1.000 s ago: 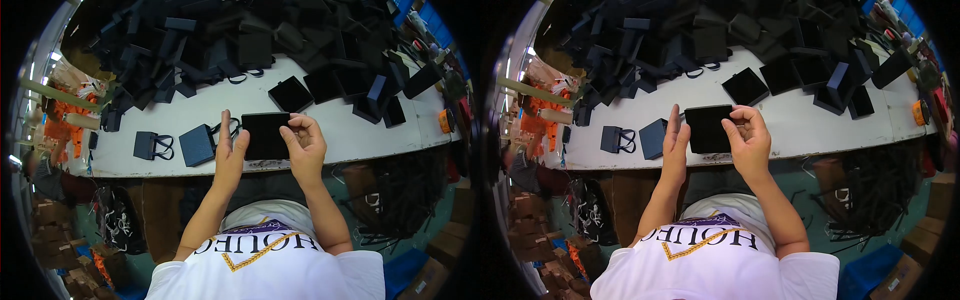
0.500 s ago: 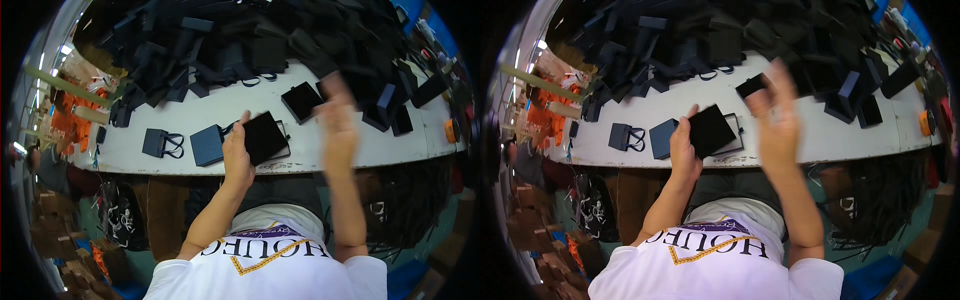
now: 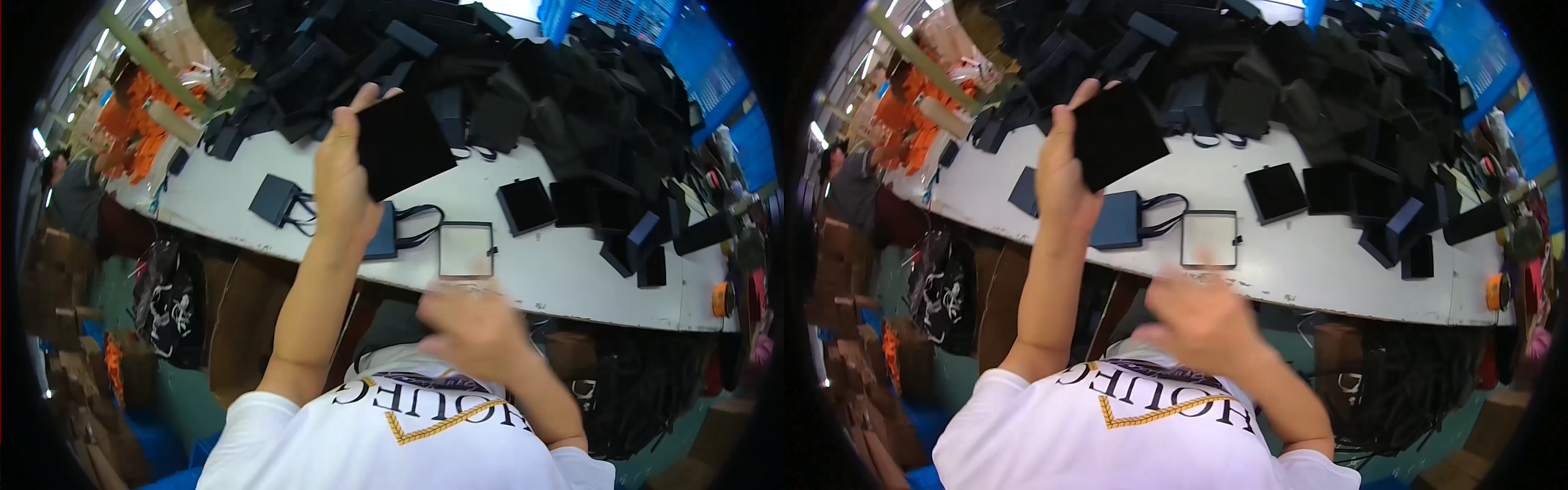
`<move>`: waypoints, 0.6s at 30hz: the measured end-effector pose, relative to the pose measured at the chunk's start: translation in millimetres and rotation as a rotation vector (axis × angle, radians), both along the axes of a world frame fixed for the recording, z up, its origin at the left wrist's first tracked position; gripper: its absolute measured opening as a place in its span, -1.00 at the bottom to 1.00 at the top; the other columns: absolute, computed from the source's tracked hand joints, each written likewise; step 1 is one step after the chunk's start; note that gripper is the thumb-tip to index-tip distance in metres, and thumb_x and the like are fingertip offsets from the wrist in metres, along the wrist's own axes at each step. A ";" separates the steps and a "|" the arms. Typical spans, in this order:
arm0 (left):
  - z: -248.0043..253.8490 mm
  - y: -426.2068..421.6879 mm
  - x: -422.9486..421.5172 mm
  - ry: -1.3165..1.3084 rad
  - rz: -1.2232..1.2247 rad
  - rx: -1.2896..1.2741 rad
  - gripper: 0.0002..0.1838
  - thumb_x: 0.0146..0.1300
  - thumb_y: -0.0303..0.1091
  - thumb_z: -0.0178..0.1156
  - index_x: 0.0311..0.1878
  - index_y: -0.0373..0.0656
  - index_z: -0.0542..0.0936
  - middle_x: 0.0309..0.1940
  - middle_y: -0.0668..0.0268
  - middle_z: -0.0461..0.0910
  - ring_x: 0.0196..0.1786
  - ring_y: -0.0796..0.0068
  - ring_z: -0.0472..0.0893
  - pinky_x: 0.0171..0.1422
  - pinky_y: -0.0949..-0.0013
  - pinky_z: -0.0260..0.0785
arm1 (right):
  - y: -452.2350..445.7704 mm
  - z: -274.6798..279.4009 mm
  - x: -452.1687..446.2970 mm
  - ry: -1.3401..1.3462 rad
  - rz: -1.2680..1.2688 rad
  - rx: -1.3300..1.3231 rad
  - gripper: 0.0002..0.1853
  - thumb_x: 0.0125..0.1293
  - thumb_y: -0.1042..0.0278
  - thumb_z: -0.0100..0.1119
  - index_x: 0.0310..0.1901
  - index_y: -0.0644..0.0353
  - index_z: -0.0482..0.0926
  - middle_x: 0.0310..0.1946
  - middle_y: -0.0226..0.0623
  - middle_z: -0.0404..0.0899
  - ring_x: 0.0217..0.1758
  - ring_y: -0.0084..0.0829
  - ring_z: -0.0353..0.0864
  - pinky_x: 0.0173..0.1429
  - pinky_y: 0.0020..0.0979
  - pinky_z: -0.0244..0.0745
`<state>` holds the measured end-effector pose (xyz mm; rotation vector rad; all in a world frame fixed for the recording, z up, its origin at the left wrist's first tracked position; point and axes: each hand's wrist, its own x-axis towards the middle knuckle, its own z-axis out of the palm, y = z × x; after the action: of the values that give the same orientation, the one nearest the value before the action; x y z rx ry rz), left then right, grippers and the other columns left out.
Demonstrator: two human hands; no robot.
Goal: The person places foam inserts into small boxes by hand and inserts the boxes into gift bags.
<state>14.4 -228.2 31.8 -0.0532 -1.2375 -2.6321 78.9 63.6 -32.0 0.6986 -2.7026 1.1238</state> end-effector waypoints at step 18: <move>-66.1 11.3 -1.3 -0.194 -0.140 0.085 -0.37 0.63 0.02 -0.11 0.49 -0.32 0.30 0.38 0.02 0.48 0.38 0.18 0.53 0.49 0.19 0.39 | 38.6 84.4 -27.2 0.128 0.198 -0.158 -0.67 0.45 0.30 0.20 0.10 0.35 0.52 -0.04 -0.16 0.66 -0.01 -0.41 0.67 0.05 -0.36 0.57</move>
<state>13.1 -216.9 -34.3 0.1372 -1.2194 -2.8654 51.7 102.1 52.4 0.9918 -2.4500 1.2715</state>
